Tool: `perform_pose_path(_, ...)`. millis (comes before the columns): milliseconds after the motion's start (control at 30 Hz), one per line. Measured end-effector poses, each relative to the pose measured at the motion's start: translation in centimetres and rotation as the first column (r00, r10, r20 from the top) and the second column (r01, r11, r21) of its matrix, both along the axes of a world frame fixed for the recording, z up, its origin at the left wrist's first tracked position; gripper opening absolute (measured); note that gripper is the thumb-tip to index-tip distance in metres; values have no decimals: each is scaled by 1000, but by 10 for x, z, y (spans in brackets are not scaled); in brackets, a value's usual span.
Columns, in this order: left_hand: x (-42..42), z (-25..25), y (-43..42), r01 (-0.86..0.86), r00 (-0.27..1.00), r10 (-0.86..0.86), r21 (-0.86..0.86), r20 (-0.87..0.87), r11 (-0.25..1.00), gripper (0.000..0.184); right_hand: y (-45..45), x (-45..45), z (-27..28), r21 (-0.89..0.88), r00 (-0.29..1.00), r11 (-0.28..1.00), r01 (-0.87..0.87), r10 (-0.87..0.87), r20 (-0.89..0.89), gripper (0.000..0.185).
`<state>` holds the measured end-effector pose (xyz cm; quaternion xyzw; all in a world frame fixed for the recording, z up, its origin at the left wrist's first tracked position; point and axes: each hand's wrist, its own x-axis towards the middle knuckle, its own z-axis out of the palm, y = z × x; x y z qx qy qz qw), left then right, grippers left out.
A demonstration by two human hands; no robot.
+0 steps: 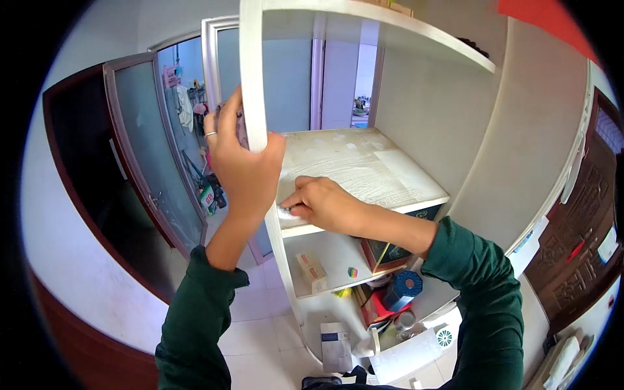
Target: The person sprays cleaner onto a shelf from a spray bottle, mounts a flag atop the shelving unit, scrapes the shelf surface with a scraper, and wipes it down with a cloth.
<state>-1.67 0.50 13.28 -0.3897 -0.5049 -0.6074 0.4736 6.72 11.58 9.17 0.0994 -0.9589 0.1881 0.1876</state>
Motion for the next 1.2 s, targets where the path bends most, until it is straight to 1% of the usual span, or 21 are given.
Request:
perform_pose_path(33,5,1,-1,-2,998,2,-3,57,1000,56,10,-13,-6,-9,1000,1000,1,-1,-3,14)
perform_pose_path(100,5,2,0,-12,995,12,-5,98,1000,56,40,-63,-14,73,987,996,58,-46,-151,14)
perform_pose_path(133,3,2,0,39,995,-39,-2,97,999,56,49,-83,-9,-5,989,995,103,-103,-105,15)
perform_pose_path(200,5,2,-1,166,981,-168,26,101,986,55,63,-133,0,86,984,980,177,-175,-30,16)
perform_pose_path(233,7,2,-1,163,982,-164,24,97,986,55,75,-156,4,84,984,981,174,-172,-35,16)
perform_pose_path(300,6,2,-3,145,980,-141,-16,137,989,56,95,-198,8,254,994,961,111,-112,-12,17)
perform_pose_path(333,1,1,-2,95,995,-93,-35,47,995,57,100,-212,1,254,994,961,108,-106,-21,17)
perform_pose_path(400,-1,1,-3,104,994,-103,-26,35,994,58,111,-238,-7,270,959,935,229,-169,-228,18)
perform_pose_path(467,2,-1,-2,134,991,-133,-38,26,990,59,120,-258,-13,301,962,924,235,-177,-208,18)
perform_pose_path(533,3,-2,-4,177,982,-175,-23,76,984,59,117,-247,-6,340,967,910,237,-186,-176,18)
perform_pose_path(600,3,-1,-5,139,987,-134,-49,93,989,59,109,-219,-2,327,996,941,86,-78,-37,12)
perform_pose_path(633,2,-2,-5,96,990,-88,-75,107,993,60,99,-188,1,280,999,960,-16,25,-28,13)
perform_pose_path(667,-1,-5,-4,151,981,-142,-55,135,987,58,86,-152,4,234,991,965,-120,129,-25,13)
perform_pose_path(733,2,-3,-3,156,979,-145,-64,145,986,57,64,-94,0,-45,959,958,-282,282,5,13)
perform_pose_path(867,7,0,-6,159,974,-145,-71,174,985,56,47,-47,-2,-27,962,962,-270,269,-33,10)
perform_pose_path(933,7,1,-5,174,973,-161,-65,167,983,56,66,-81,-4,139,976,979,-149,168,-138,10)
perform_pose_path(1000,6,-2,-5,222,959,-209,-48,194,974,56,92,-134,2,346,999,938,23,-6,-50,9)
perform_pose_path(1067,3,-3,-5,248,953,-236,-43,190,968,57,109,-181,-2,189,997,982,-6,21,-76,10)
perform_pose_path(1100,3,-4,-5,274,944,-260,-44,202,961,57,112,-202,-1,196,996,980,-19,35,-82,10)
perform_pose_path(1167,5,-4,-5,292,933,-286,1,217,956,59,111,-237,1,389,976,901,194,-135,-174,12)
perform_pose_path(1200,3,-3,-5,233,964,-222,-66,147,970,60,111,-247,9,397,975,900,181,-113,-189,12)
